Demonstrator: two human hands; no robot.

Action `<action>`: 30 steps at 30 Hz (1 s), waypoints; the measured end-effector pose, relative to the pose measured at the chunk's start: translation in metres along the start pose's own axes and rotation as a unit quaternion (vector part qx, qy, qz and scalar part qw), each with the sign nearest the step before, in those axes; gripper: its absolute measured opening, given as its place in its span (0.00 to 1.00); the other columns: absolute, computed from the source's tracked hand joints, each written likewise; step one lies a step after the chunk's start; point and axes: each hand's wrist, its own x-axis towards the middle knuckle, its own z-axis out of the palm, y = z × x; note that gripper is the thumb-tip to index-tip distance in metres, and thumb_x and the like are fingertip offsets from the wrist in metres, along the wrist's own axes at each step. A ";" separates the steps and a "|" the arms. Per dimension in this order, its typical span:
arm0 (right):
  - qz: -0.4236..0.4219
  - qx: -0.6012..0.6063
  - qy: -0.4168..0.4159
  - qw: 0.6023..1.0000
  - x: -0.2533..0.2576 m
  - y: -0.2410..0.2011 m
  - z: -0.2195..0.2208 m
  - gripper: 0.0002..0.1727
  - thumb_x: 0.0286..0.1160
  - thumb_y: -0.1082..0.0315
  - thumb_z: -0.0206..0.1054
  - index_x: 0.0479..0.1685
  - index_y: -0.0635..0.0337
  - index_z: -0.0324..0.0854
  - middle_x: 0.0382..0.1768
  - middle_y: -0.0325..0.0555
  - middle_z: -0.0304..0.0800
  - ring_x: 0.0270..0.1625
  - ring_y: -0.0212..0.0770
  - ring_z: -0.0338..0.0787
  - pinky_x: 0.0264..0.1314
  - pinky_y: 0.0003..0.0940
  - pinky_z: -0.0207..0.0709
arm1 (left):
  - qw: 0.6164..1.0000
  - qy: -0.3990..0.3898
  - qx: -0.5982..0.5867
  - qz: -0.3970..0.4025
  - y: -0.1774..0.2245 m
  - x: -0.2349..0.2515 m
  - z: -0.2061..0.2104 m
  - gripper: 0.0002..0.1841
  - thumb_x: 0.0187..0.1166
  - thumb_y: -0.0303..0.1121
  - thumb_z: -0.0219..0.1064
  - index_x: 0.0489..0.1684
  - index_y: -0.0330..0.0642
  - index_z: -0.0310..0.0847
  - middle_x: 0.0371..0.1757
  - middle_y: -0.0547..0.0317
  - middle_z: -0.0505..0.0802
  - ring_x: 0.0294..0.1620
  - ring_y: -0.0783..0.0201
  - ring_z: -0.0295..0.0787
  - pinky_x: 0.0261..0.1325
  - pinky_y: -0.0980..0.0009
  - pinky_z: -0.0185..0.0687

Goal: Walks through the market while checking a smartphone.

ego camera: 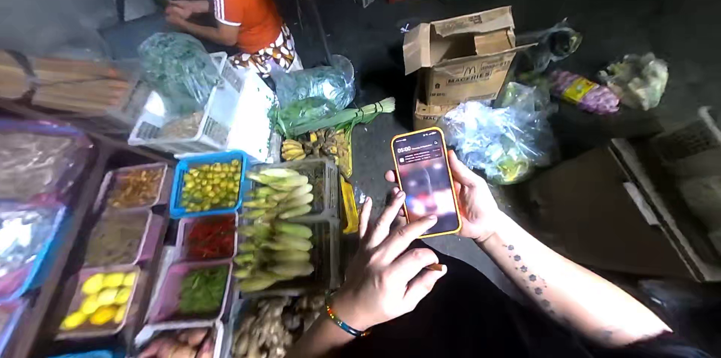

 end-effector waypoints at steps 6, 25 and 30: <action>-0.039 -0.002 0.015 0.999 0.091 -0.114 -0.053 0.41 0.82 0.29 0.49 0.79 0.51 0.75 0.69 0.58 0.83 0.65 0.51 0.89 0.67 0.49 0.85 | 0.999 0.000 -0.034 0.041 -0.109 0.137 0.014 0.09 0.80 0.47 0.69 0.34 0.59 0.90 0.73 0.65 0.90 0.92 0.43 0.60 0.91 0.28 0.31; -0.059 0.042 -0.006 0.997 0.300 -0.409 -0.193 0.40 0.80 0.30 0.53 0.83 0.49 0.71 0.77 0.63 0.76 0.71 0.60 0.84 0.72 0.56 0.80 | 0.998 0.052 -0.027 0.000 -0.332 0.436 0.062 0.06 0.79 0.43 0.70 0.36 0.57 0.91 0.66 0.66 0.94 0.88 0.44 0.66 0.92 0.30 0.36; -0.008 0.007 0.014 1.000 0.358 -0.454 -0.207 0.42 0.83 0.27 0.40 0.83 0.46 0.71 0.76 0.61 0.78 0.72 0.57 0.84 0.72 0.55 0.81 | 0.996 0.058 0.040 -0.061 -0.372 0.487 0.062 0.11 0.81 0.45 0.65 0.35 0.56 0.92 0.68 0.67 0.92 0.75 0.57 0.80 0.79 0.53 0.66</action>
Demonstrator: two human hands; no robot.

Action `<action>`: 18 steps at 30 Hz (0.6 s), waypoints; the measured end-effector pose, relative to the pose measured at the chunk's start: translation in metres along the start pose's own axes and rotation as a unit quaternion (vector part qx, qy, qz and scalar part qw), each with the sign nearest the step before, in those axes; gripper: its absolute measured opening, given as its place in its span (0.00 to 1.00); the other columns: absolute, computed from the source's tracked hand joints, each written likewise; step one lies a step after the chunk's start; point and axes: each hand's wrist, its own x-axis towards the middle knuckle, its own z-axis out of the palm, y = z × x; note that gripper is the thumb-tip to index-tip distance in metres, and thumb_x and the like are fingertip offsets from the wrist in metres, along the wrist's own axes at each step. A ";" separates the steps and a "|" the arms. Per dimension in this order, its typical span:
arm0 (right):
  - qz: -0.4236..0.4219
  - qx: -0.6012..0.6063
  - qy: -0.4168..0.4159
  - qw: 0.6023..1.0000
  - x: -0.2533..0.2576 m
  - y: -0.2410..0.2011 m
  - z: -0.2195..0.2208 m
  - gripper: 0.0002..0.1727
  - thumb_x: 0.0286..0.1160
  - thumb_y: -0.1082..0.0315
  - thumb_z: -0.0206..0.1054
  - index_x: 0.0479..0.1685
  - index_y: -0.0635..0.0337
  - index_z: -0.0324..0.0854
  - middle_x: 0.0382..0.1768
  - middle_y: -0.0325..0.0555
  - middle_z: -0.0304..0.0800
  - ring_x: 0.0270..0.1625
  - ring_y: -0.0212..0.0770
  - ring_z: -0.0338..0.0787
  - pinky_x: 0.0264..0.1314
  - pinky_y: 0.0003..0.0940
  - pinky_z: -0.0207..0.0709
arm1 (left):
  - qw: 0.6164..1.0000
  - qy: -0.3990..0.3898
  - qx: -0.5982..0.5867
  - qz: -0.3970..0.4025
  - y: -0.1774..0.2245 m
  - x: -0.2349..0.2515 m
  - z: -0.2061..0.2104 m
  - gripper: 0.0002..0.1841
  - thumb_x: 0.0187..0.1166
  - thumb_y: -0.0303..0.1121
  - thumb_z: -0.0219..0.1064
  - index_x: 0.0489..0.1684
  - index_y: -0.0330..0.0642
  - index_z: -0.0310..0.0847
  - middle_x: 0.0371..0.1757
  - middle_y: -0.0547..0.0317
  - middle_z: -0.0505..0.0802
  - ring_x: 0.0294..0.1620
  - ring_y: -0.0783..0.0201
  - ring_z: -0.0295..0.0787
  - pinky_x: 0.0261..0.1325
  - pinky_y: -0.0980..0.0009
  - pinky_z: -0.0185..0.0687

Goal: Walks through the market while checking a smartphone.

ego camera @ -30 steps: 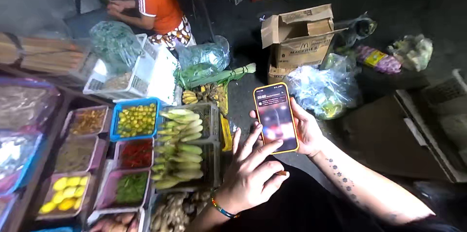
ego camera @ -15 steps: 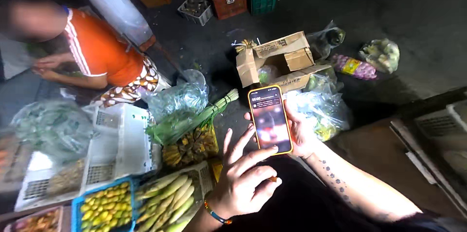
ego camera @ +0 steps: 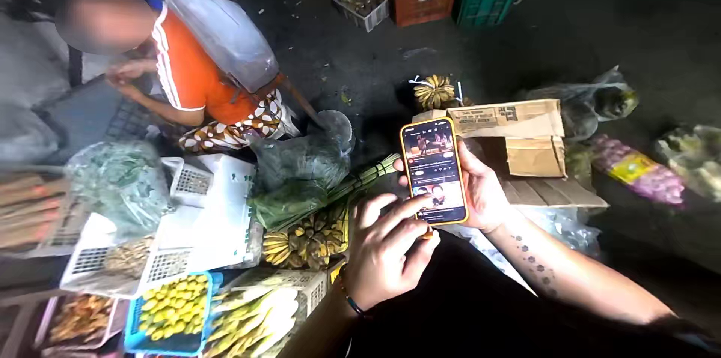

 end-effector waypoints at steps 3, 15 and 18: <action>0.017 -0.008 -0.011 1.000 0.034 -0.017 -0.005 0.42 0.83 0.28 0.40 0.82 0.49 0.72 0.75 0.61 0.79 0.72 0.56 0.84 0.73 0.54 0.79 | 1.000 -0.007 -0.023 -0.007 -0.028 0.033 -0.005 0.12 0.81 0.45 0.65 0.34 0.54 0.91 0.68 0.67 0.93 0.71 0.60 0.82 0.76 0.56 0.67; -0.014 0.001 -0.012 1.000 0.163 -0.047 -0.007 0.42 0.81 0.26 0.46 0.82 0.46 0.71 0.76 0.60 0.77 0.68 0.58 0.86 0.70 0.56 0.82 | 0.976 -0.170 -0.056 0.126 -0.142 0.106 -0.060 0.14 0.82 0.47 0.62 0.30 0.57 0.89 0.71 0.75 0.90 0.71 0.62 0.79 0.74 0.57 0.64; -0.029 0.000 -0.009 1.000 0.187 -0.047 -0.009 0.42 0.80 0.26 0.45 0.83 0.45 0.70 0.76 0.61 0.77 0.68 0.58 0.86 0.67 0.54 0.83 | 0.975 -0.181 -0.049 0.121 -0.169 0.118 -0.067 0.14 0.82 0.47 0.61 0.31 0.57 0.90 0.70 0.75 0.90 0.69 0.62 0.81 0.73 0.57 0.66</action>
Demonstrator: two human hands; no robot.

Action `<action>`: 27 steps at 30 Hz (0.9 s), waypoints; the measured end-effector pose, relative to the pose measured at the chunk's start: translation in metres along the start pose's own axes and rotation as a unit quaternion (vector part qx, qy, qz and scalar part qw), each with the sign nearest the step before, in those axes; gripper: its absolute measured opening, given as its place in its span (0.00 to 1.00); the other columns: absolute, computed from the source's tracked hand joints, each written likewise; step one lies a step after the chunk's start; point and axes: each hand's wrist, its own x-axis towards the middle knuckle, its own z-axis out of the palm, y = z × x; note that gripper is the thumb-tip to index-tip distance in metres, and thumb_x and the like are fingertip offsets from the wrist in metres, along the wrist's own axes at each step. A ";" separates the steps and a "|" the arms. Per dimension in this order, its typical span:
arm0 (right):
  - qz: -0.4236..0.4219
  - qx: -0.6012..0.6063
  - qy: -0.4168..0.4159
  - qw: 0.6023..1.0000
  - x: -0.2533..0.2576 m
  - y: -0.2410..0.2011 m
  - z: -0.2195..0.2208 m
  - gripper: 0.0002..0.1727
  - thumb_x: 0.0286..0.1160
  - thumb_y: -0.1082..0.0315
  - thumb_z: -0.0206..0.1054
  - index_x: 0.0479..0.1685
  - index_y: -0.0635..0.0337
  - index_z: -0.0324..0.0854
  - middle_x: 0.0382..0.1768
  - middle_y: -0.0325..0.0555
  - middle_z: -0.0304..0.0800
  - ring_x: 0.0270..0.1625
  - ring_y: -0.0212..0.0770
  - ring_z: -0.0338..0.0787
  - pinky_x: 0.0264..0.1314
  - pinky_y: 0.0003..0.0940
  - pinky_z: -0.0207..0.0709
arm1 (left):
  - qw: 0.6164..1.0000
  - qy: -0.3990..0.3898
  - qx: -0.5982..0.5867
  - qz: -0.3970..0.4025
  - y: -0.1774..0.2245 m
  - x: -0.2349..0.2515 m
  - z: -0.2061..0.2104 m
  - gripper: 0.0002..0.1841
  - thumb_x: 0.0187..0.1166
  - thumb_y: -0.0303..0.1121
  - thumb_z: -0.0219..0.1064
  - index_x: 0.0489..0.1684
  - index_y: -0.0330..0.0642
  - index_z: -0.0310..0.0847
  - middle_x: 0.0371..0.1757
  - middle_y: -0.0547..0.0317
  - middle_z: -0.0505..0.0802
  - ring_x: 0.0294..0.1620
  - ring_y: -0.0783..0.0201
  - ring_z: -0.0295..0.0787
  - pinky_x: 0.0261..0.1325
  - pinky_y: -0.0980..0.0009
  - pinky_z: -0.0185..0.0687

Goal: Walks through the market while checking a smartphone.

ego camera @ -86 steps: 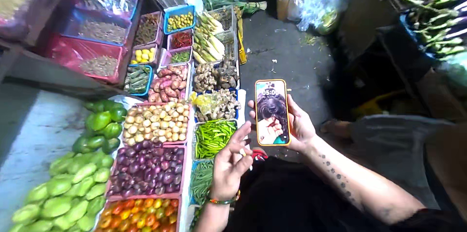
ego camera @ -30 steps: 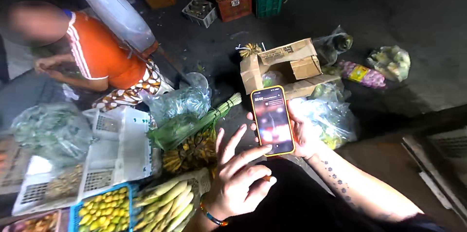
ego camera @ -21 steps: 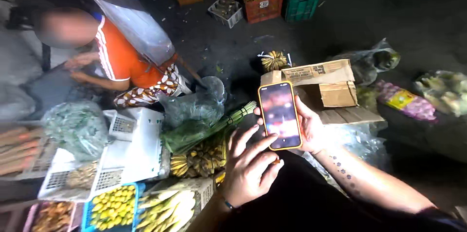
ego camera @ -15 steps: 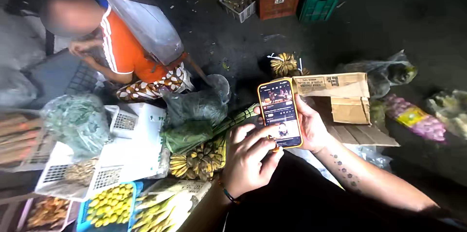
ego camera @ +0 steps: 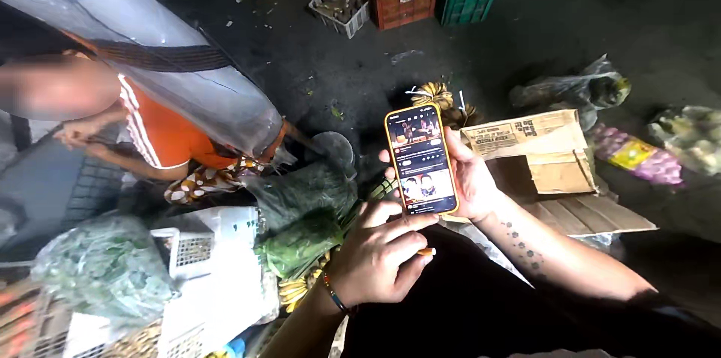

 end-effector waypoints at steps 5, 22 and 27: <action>-0.017 0.004 0.019 1.000 0.027 0.007 -0.004 0.43 0.82 0.26 0.42 0.83 0.46 0.69 0.75 0.61 0.78 0.69 0.56 0.86 0.67 0.53 0.84 | 0.999 0.044 0.002 -0.021 -0.040 0.005 -0.022 0.14 0.83 0.45 0.61 0.33 0.53 0.90 0.72 0.67 0.90 0.69 0.62 0.83 0.75 0.58 0.69; 0.019 -0.034 0.046 0.998 0.062 0.003 -0.017 0.34 0.84 0.31 0.51 0.69 0.48 0.82 0.58 0.50 0.92 0.61 0.43 0.92 0.67 0.45 0.87 | 0.992 0.092 0.046 -0.077 -0.090 0.024 -0.042 0.11 0.80 0.44 0.67 0.35 0.53 0.93 0.70 0.71 0.91 0.71 0.63 0.82 0.74 0.57 0.71; 0.028 -0.015 0.014 0.999 0.087 -0.017 -0.034 0.35 0.84 0.32 0.53 0.74 0.49 0.79 0.66 0.57 0.88 0.66 0.51 0.90 0.70 0.49 0.85 | 0.976 0.194 0.034 -0.091 -0.117 0.037 -0.051 0.08 0.78 0.40 0.70 0.32 0.49 0.91 0.60 0.64 0.96 0.67 0.63 0.85 0.75 0.58 0.70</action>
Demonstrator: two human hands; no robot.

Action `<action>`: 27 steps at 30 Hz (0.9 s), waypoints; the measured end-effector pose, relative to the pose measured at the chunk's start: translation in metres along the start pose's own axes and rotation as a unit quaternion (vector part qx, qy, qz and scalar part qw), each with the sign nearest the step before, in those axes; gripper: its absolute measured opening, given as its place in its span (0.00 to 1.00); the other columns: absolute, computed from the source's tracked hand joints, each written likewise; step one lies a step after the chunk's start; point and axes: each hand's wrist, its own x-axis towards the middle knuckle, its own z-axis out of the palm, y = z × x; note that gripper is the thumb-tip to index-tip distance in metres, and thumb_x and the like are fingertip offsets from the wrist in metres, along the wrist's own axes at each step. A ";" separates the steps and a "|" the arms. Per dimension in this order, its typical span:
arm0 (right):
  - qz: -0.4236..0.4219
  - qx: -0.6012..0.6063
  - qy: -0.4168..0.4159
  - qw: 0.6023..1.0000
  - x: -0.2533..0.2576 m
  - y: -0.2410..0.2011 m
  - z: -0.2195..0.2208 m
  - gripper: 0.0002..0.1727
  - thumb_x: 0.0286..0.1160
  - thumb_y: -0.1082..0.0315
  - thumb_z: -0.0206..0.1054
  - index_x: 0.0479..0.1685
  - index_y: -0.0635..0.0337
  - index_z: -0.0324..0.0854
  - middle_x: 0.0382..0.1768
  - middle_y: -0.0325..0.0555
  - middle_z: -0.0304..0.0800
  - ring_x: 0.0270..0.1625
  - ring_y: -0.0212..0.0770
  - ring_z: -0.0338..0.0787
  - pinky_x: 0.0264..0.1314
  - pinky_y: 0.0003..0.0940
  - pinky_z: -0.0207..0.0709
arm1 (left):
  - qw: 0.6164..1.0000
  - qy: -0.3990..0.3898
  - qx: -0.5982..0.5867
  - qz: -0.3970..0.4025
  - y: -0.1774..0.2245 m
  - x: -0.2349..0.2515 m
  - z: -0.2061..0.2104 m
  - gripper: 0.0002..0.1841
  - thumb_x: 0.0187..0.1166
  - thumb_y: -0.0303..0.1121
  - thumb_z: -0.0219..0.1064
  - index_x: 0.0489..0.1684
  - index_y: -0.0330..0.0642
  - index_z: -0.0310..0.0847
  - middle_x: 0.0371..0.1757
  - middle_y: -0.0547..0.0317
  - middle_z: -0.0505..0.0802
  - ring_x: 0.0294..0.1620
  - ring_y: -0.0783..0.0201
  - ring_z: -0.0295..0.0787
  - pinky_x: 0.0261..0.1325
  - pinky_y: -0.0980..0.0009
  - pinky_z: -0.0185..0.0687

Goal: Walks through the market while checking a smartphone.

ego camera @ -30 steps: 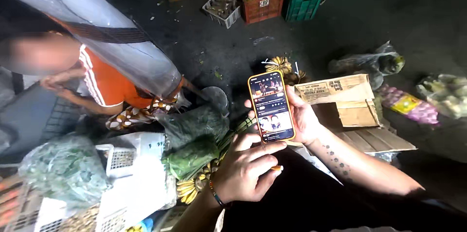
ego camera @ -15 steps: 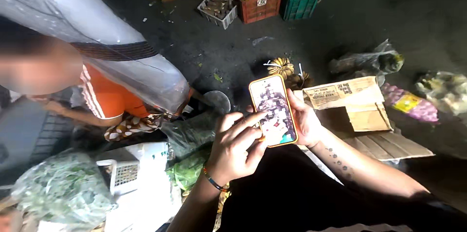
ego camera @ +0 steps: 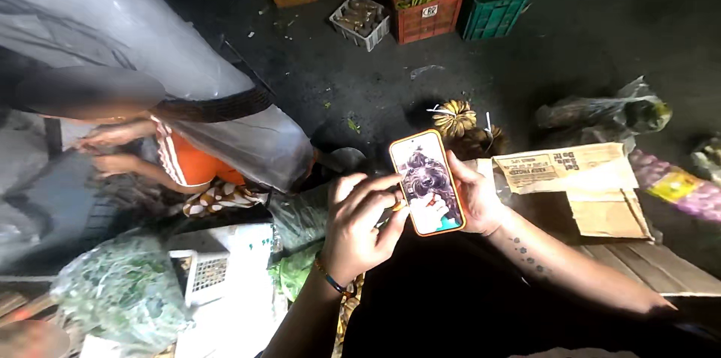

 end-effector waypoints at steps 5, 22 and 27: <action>-0.002 -0.009 0.018 1.000 0.038 -0.030 -0.025 0.32 0.86 0.35 0.53 0.69 0.51 0.82 0.59 0.52 0.91 0.62 0.44 0.92 0.68 0.45 0.85 | 1.000 -0.006 0.026 -0.003 -0.035 0.034 0.023 0.09 0.78 0.42 0.71 0.31 0.52 0.91 0.72 0.64 0.90 0.87 0.49 0.68 0.87 0.44 0.58; 0.009 -0.134 0.144 0.980 0.282 -0.296 -0.136 0.25 0.96 0.54 0.39 0.61 0.50 0.84 0.51 0.39 0.94 0.55 0.30 0.92 0.61 0.30 0.87 | 0.997 0.003 0.005 -0.072 -0.229 0.298 0.116 0.10 0.82 0.48 0.66 0.36 0.58 0.90 0.73 0.66 0.89 0.90 0.45 0.62 0.91 0.34 0.38; 0.010 -0.271 0.203 0.941 0.326 -0.351 -0.154 0.23 0.96 0.58 0.39 0.73 0.46 0.77 0.56 0.30 0.90 0.59 0.21 0.88 0.64 0.22 0.83 | 0.997 -0.038 0.025 -0.064 -0.261 0.363 0.143 0.12 0.83 0.49 0.66 0.33 0.58 0.90 0.70 0.67 0.92 0.91 0.46 0.61 0.91 0.30 0.30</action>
